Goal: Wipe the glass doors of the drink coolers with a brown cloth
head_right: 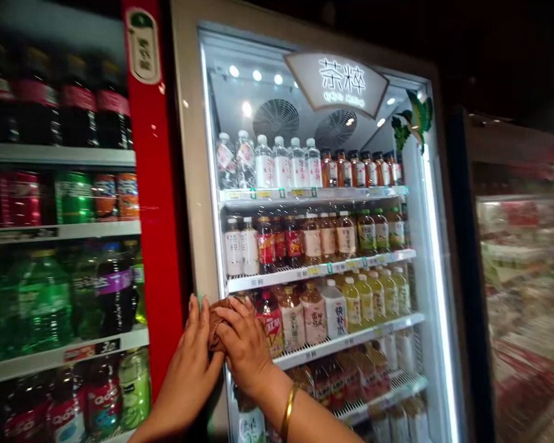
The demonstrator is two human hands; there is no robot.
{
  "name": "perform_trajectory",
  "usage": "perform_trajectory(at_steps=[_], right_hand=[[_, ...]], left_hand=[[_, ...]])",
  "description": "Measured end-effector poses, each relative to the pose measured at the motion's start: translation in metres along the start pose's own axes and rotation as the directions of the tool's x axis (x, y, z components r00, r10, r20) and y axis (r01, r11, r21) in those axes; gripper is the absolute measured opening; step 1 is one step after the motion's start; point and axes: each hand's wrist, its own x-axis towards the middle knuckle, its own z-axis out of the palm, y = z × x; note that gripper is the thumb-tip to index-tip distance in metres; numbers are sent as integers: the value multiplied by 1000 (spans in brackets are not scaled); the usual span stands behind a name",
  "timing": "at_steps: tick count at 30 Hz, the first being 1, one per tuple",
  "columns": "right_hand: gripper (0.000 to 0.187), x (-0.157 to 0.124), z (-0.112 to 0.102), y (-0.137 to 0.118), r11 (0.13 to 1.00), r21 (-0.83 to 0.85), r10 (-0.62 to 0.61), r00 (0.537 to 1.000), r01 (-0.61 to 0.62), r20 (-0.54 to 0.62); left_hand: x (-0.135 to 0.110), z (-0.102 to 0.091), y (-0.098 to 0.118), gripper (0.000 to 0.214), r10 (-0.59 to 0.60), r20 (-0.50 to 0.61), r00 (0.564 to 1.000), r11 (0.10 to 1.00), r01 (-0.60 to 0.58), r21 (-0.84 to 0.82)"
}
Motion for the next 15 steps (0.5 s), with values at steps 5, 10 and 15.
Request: perform_trajectory(at_steps=[5,10,15], right_hand=[[41,97,-5,18,998,30,-56,998,56,-6],[38,98,-7,15,999,26,-26,1000,26,0],[45,102,-4,15,996,33,-83,996,83,12]], left_hand=[[70,-30,5,93,28,-146,989,998,-19,58],[77,-32,0,96,-67,-114,991,997,70,27],[75,-43,3,92,-104,14,994,987,101,126]])
